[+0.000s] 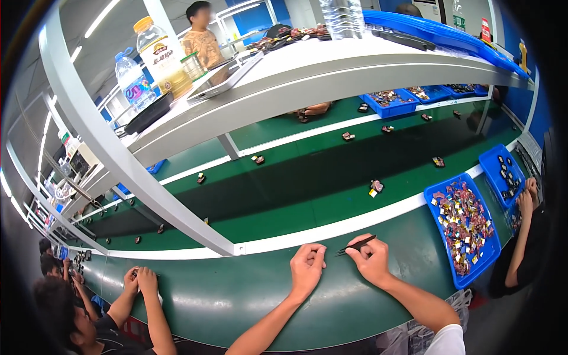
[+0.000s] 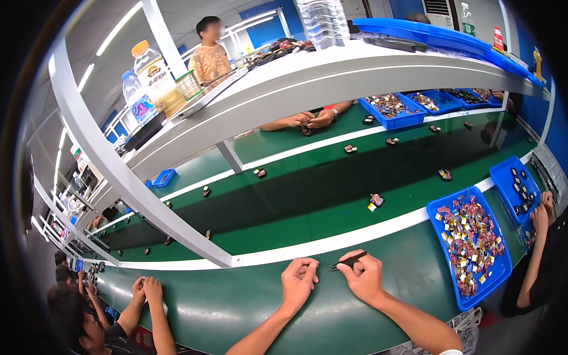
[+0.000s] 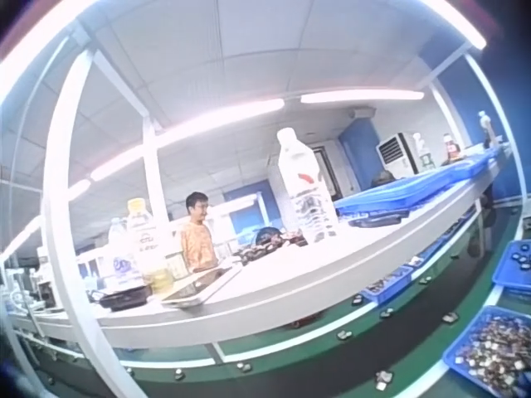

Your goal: Assembling small electronic components on a factory production line.

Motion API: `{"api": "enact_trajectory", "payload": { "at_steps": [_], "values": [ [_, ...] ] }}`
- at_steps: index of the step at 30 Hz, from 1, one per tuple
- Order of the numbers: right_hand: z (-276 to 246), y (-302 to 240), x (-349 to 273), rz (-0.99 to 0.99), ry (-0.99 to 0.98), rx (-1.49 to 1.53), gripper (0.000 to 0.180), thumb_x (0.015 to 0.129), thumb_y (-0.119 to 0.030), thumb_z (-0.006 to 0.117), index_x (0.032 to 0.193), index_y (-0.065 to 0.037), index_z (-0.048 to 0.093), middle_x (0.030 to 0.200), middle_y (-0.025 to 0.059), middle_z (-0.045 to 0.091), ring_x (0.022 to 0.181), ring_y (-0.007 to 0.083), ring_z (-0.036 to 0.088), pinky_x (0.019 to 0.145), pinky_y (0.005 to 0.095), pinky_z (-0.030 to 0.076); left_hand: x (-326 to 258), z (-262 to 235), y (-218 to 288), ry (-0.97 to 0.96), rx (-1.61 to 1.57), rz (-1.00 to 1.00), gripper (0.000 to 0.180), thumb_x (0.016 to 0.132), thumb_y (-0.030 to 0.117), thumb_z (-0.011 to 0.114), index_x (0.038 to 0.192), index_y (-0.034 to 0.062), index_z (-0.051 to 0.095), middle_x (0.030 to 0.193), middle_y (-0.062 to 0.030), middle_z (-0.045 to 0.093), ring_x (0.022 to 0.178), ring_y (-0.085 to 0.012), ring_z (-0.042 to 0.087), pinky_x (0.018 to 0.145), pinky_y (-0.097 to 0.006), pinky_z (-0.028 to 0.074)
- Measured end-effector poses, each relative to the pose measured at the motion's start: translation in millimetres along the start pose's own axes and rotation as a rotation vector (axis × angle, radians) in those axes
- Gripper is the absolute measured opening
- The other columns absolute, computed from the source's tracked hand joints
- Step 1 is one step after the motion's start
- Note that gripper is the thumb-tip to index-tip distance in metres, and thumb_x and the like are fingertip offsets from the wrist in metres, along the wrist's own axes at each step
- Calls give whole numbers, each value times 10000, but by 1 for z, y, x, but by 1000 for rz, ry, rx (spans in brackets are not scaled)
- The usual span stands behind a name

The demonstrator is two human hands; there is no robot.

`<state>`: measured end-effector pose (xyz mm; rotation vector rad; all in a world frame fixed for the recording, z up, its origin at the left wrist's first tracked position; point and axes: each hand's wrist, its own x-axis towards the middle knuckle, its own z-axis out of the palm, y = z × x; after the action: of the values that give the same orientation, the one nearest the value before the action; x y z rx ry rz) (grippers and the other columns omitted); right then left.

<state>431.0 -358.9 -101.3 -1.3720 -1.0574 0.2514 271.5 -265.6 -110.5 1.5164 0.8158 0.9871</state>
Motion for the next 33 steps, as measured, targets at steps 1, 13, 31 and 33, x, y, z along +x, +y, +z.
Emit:
{"api": "enact_trajectory", "payload": {
  "at_steps": [1, 13, 31, 33],
  "values": [
    [0, 1, 0, -4, -9, -2, 151, 794, 4, 799, 906, -9, 698, 585, -24, 471, 450, 27, 345, 444, 229, 273, 0, 0, -1, -13, 7, 13, 102, 988, 78, 637, 1005, -22, 647, 815, -55, 671, 620, -84, 605, 477, -215, 436],
    [-4, 4, 4, 37, -13, 15, 140, 818, 1, 789, 917, -3, 690, 599, -38, 498, 463, 13, 356, 449, 218, 282, 3, 3, 2, -10, -29, -9, 240, 1016, 162, 618, 878, -33, 642, 835, -44, 615, 614, -78, 597, 503, -235, 431],
    [-8, 7, 3, 55, -29, 23, 145, 812, 10, 789, 920, -5, 693, 578, -36, 472, 460, 16, 353, 449, 225, 281, 2, 7, 6, -17, 36, 2, 163, 994, 79, 611, 941, -70, 653, 949, -78, 626, 641, -102, 629, 557, -239, 480],
    [-9, 7, 4, 55, -35, 16, 148, 810, 10, 790, 922, -8, 694, 566, -38, 456, 456, 16, 346, 449, 225, 278, 2, 8, 5, -21, 42, 2, 141, 988, 61, 609, 956, -69, 655, 964, -80, 625, 644, -103, 633, 562, -239, 486]
  ]
}}
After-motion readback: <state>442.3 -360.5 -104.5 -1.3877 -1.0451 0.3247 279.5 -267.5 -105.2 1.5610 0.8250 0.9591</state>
